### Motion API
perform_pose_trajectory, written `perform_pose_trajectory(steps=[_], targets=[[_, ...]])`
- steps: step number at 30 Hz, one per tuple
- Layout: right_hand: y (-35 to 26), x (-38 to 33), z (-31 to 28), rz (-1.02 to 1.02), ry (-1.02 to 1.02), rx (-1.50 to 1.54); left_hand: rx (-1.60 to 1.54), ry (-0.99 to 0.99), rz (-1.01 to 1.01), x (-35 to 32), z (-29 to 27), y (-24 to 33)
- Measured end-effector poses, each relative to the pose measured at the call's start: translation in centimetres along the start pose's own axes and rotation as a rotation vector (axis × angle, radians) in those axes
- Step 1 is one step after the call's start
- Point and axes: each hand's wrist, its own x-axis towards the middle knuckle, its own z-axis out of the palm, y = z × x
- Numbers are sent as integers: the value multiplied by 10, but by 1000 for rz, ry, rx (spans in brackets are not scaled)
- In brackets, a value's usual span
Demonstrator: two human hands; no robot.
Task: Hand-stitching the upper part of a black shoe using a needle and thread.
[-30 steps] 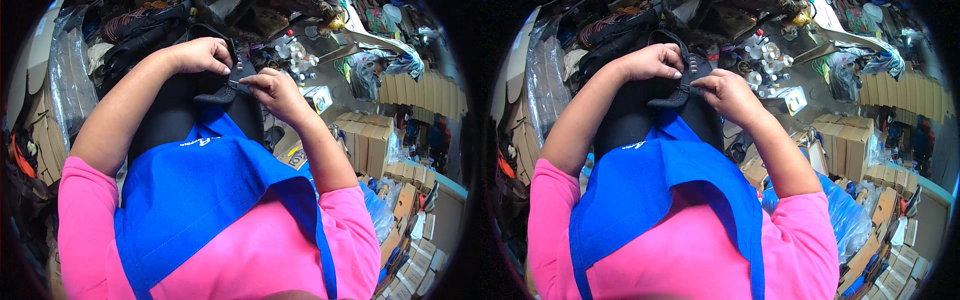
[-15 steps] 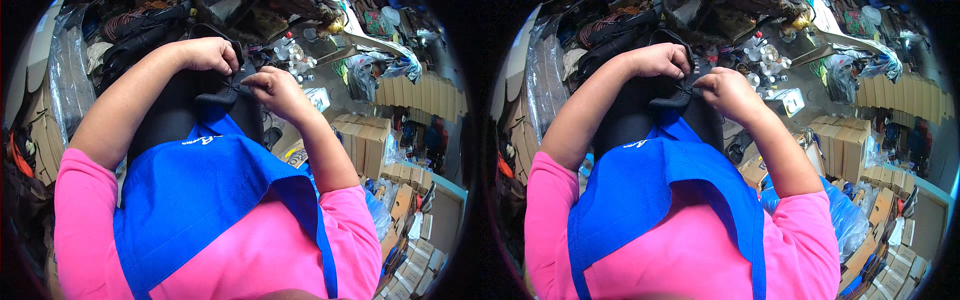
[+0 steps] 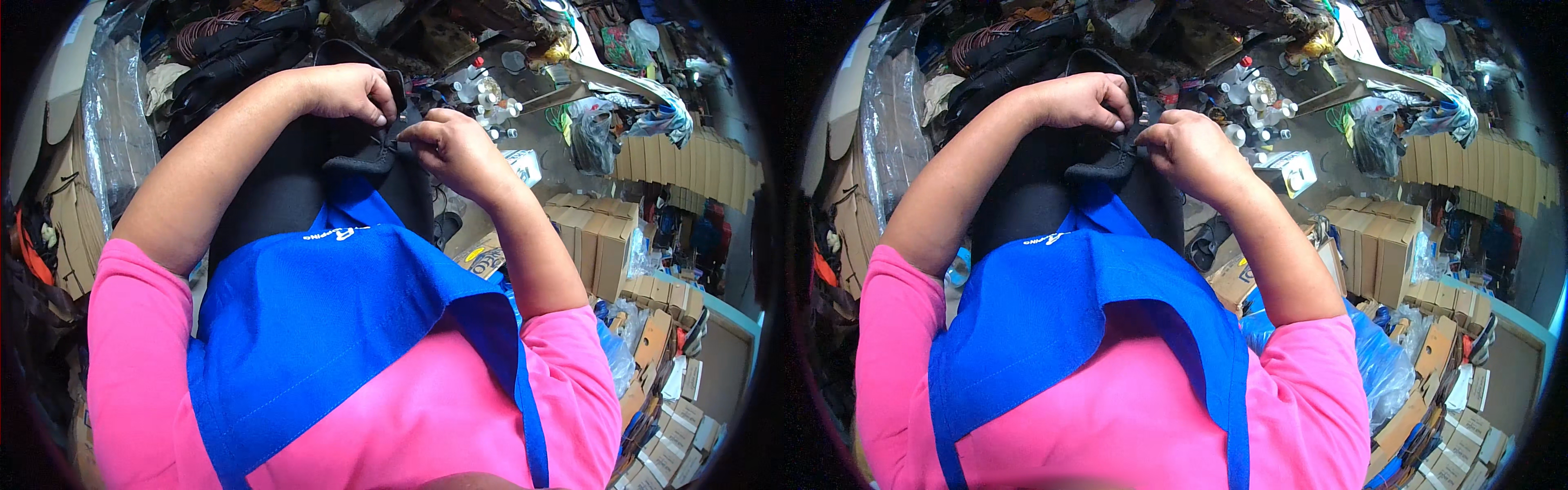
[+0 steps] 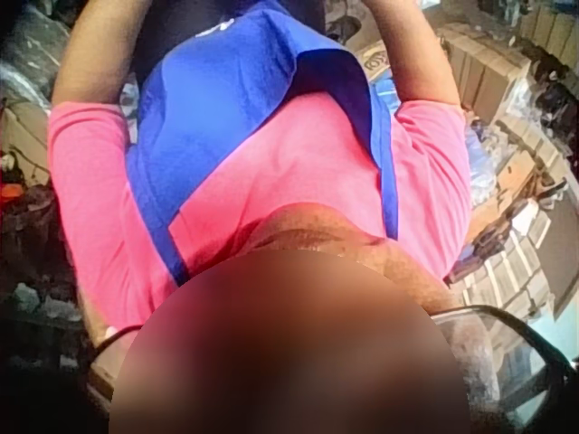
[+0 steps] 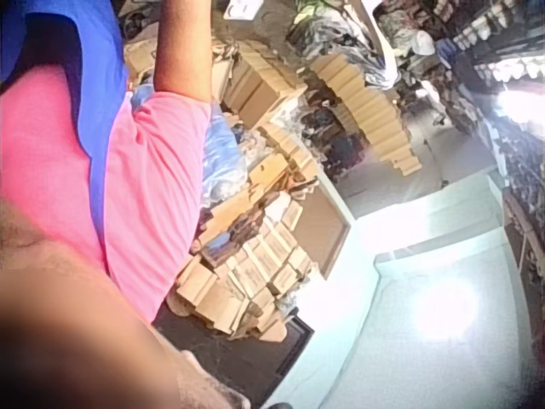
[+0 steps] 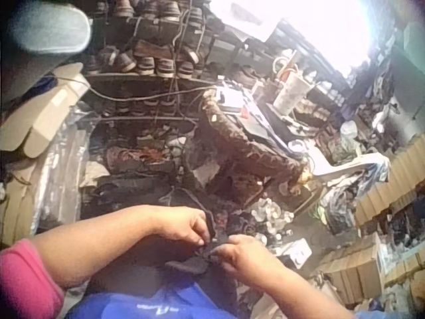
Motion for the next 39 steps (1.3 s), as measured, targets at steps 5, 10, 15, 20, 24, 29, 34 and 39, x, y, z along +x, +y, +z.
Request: perform_pose_trajectory(steps=[5,10,15,20,24,29,34,39], targets=[[4,0,1,71,-36,105,23,-6,27,-1,-1,-2],[-2,-6,2,126,-9,136,-3,7,67,-5,-1,-5],[-4,-3,2,105,8,111,-1,-21,33,-5,-2,-1],[-2,5,-10,53,-72,71,-16,-8,11,-5,0,0],[-5,11,-13,28,-113,22,-20,-5,26,-3,1,-3],[7,2,1,84,-60,164,26,-15,11,-2,1,5],[31,-7,9,226,-141,460,119,-35,25,-3,-3,9],[38,-1,16,298,-156,645,89,2,9,-2,0,6]])
